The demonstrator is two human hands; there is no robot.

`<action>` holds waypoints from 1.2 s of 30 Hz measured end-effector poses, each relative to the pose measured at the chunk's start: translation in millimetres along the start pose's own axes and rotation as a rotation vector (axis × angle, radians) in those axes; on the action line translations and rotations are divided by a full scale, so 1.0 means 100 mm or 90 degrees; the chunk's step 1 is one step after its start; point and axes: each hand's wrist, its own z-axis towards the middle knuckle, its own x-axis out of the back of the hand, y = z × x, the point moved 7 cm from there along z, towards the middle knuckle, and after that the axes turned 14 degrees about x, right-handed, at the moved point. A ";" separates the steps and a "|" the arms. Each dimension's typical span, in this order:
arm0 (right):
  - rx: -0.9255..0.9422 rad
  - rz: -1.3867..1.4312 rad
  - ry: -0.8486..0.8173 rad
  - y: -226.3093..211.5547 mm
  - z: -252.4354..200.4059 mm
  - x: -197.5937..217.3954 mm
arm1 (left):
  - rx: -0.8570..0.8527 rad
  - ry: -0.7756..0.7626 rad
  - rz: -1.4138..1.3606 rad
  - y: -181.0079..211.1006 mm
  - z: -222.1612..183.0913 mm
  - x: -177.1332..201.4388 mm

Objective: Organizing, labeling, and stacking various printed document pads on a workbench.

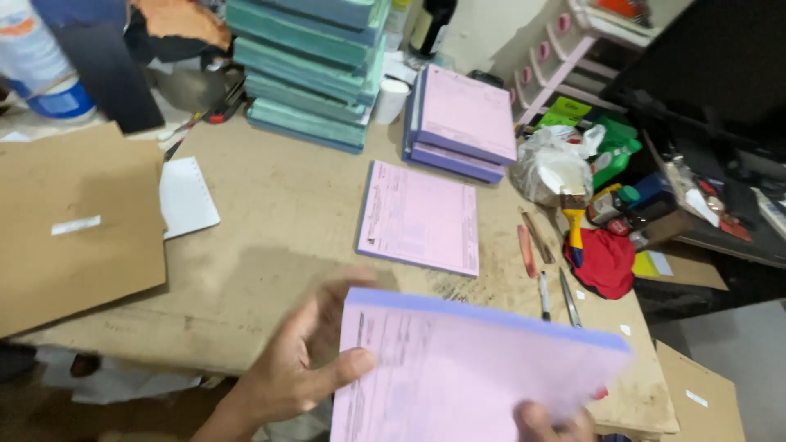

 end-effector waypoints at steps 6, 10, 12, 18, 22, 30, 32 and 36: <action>0.400 0.219 -0.084 -0.61 0.31 -0.68 | 0.020 0.131 0.052 -0.58 0.25 0.03; 0.476 0.347 -0.080 -0.86 0.46 -1.00 | -0.080 0.205 0.142 -0.35 0.32 0.12; 0.487 0.378 -0.093 -0.88 0.50 -1.09 | -0.105 0.188 0.137 -0.34 0.31 0.16; 0.408 0.527 -0.199 -0.70 0.45 -1.30 | -0.058 0.159 0.076 -0.87 0.28 0.27; 0.501 0.386 -0.117 -0.67 0.54 -1.21 | -0.120 0.133 0.091 -0.88 0.31 0.18; 0.410 0.314 -0.107 -0.64 0.57 -1.22 | -0.098 0.126 0.109 -0.90 0.40 0.20; 0.366 0.249 -0.064 -0.53 0.62 -1.16 | -0.058 0.159 0.127 -0.89 0.38 0.21; 0.508 0.264 -0.101 -0.80 0.45 -1.06 | -0.138 0.133 0.124 -0.75 0.34 0.15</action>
